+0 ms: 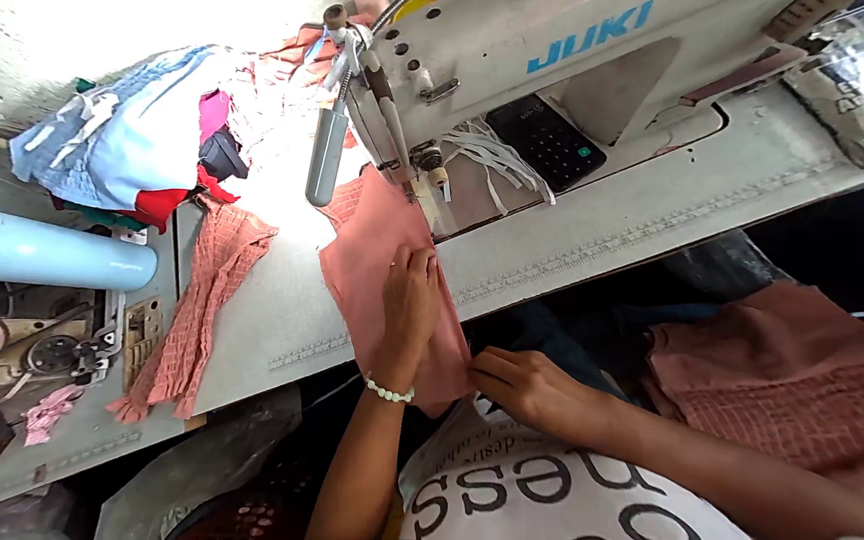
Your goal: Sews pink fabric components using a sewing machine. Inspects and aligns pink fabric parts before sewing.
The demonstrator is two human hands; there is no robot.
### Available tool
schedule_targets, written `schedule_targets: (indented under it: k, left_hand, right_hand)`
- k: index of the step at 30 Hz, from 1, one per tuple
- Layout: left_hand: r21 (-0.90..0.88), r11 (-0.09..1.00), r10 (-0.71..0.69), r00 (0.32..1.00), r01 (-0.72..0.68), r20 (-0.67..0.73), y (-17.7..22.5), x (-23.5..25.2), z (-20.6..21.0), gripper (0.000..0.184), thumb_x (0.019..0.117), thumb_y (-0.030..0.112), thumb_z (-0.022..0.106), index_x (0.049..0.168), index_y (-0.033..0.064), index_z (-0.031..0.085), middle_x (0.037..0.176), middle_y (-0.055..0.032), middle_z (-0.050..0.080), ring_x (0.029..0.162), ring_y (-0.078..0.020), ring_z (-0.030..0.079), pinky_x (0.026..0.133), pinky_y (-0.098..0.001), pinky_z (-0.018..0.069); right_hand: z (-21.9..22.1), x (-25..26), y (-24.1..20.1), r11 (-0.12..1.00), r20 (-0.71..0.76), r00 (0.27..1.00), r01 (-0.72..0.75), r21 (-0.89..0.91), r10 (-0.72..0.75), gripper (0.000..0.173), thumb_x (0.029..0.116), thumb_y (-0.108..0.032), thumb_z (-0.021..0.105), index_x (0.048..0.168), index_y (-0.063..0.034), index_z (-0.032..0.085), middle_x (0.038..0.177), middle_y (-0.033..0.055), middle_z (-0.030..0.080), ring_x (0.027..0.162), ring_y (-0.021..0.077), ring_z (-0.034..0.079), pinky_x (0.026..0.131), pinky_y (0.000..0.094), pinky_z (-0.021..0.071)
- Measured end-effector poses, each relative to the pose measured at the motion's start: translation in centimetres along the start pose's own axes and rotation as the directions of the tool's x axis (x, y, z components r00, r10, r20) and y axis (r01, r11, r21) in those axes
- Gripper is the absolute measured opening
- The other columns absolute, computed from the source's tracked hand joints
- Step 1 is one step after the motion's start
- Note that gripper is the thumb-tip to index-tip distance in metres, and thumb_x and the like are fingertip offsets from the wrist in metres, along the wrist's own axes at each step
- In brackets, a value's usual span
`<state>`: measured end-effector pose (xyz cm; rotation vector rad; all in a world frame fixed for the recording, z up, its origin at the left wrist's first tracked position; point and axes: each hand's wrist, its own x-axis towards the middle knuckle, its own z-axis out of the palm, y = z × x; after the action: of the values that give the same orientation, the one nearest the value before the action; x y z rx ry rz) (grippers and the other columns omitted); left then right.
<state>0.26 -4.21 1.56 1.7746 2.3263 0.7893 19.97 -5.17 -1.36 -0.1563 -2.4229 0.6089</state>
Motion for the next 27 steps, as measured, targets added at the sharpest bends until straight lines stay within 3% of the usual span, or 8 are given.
schedule_targets:
  k: [2,6,10,15,17,21,23,27]
  left_hand:
    - [-0.048,0.998,0.048,0.999,-0.048,-0.012,-1.2,0.9,0.2,0.016,0.0999,0.008,0.062,0.107,-0.0015,0.073,0.1,-0.0161,0.064,0.087,-0.0262,0.066,0.077,-0.0382,0.0571]
    - [-0.081,0.992,0.102,0.995,-0.101,0.009,-2.6,3.4,-0.2,0.015,0.098,0.005,0.065,0.107,-0.0025,0.074,0.106,-0.0176,0.067,0.092,-0.0281,0.068,0.082,-0.0419,0.0574]
    - [-0.038,0.983,0.179,0.984,-0.179,0.014,-3.1,5.0,-0.7,0.015,0.0964,0.006,0.068,0.107,-0.0033,0.071,0.109,-0.0193,0.066,0.091,-0.0307,0.068,0.08,-0.0443,0.0577]
    - [0.072,0.997,0.019,0.995,-0.027,0.101,-0.1,2.6,-1.4,0.017,0.098,0.011,0.066,0.101,-0.0043,0.071,0.111,-0.0198,0.066,0.099,-0.0336,0.068,0.086,-0.0479,0.0568]
    - [0.111,0.994,0.011,0.997,-0.019,0.071,0.7,-0.2,-1.0,0.022,0.1,0.013,0.062,0.106,-0.0029,0.075,0.115,-0.0177,0.07,0.104,-0.0331,0.069,0.088,-0.0468,0.0572]
    - [0.057,0.982,0.184,0.982,-0.182,-0.042,-1.0,-4.2,0.2,0.027,0.0991,0.013,0.058,0.116,-0.0002,0.075,0.128,-0.0166,0.07,0.119,-0.0345,0.067,0.1,-0.0472,0.0531]
    - [0.012,0.979,0.205,0.978,-0.205,-0.03,-1.7,-4.5,0.1,0.029,0.0991,0.013,0.059,0.12,0.0016,0.074,0.131,-0.0186,0.068,0.126,-0.0373,0.063,0.106,-0.0492,0.0498]
    - [-0.013,0.983,0.183,0.982,-0.182,0.036,-2.6,-2.6,0.0,0.029,0.0983,0.014,0.061,0.123,0.0059,0.074,0.135,-0.0237,0.063,0.128,-0.0419,0.058,0.105,-0.0522,0.0495]
  right_hand:
    - [0.0,0.5,0.6,1.0,-0.012,1.0,-0.026,-0.013,0.026,0.013,0.0954,0.0,0.058,0.09,-0.0028,0.069,0.09,0.0111,0.07,0.078,0.0208,0.069,0.062,0.0278,0.0566]
    - [0.3,2.1,2.0,0.998,-0.05,0.997,-0.062,-0.016,0.062,0.012,0.0945,0.0,0.059,0.092,-0.001,0.071,0.09,0.0127,0.07,0.078,0.0234,0.07,0.063,0.0301,0.0576]
    - [0.7,3.7,3.1,0.995,-0.062,0.994,-0.094,-0.038,0.091,0.013,0.094,0.001,0.058,0.094,0.0005,0.071,0.089,0.014,0.07,0.076,0.0254,0.07,0.061,0.0321,0.0571]
    - [1.1,4.7,4.0,0.99,-0.086,0.99,-0.118,-0.076,0.111,0.015,0.0948,0.001,0.057,0.095,0.0004,0.072,0.088,0.0146,0.07,0.076,0.0265,0.07,0.061,0.0332,0.0574]
    - [1.1,4.6,4.0,0.988,-0.097,0.988,-0.127,-0.082,0.119,0.016,0.0948,0.002,0.057,0.095,-0.0001,0.072,0.088,0.0143,0.07,0.075,0.026,0.069,0.06,0.0329,0.0572]
    - [0.6,3.9,4.2,0.982,-0.109,0.985,-0.149,-0.114,0.137,0.015,0.0956,0.0,0.057,0.096,-0.0018,0.072,0.089,0.0132,0.07,0.075,0.0246,0.068,0.059,0.031,0.0554]
    - [0.6,3.9,4.2,0.98,-0.107,0.984,-0.154,-0.125,0.141,0.015,0.0954,0.0,0.058,0.098,-0.0015,0.073,0.091,0.0138,0.07,0.074,0.025,0.068,0.058,0.0307,0.0547]
    - [0.7,5.3,5.4,0.977,-0.094,0.986,-0.153,-0.148,0.14,0.015,0.0948,0.002,0.058,0.097,0.0007,0.072,0.099,0.0162,0.071,0.075,0.0269,0.069,0.056,0.0332,0.0554]
